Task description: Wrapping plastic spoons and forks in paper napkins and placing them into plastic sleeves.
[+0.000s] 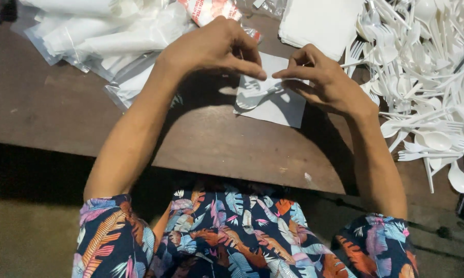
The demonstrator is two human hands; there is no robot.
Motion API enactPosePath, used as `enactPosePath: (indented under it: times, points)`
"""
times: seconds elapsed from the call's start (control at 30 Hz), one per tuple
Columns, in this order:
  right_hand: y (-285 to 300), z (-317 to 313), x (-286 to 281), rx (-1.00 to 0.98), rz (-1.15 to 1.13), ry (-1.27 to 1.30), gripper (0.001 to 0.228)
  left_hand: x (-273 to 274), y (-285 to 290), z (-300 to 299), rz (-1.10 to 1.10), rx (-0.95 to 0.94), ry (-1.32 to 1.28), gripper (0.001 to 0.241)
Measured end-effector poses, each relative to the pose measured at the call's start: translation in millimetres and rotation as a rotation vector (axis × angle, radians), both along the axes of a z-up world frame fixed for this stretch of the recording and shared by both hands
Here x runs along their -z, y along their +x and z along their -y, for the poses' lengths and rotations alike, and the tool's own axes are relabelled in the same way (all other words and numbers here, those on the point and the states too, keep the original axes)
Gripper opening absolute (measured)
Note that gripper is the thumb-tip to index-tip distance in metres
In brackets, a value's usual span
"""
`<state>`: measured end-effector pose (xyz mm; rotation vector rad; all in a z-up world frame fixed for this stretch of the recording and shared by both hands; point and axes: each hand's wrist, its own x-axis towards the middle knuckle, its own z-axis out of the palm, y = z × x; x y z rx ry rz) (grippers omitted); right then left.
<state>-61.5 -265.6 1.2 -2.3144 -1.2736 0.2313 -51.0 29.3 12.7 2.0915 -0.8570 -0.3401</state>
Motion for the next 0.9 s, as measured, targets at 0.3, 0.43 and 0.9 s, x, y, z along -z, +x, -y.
enactPosePath:
  times: [0.3,0.43,0.9]
  points:
    - [13.4,5.7,23.1,-0.066,-0.072,0.151,0.029,3.2,-13.0,4.7,-0.23,-0.016,0.166,0.007]
    - [13.4,3.1,25.0,-0.068,-0.06,0.127,0.03,-1.4,-16.0,6.0,-0.236,-0.025,0.228,0.011]
    - [21.0,6.9,41.9,-0.135,0.132,0.0,0.031,71.1,14.4,4.4,0.478,-0.131,0.2,0.024]
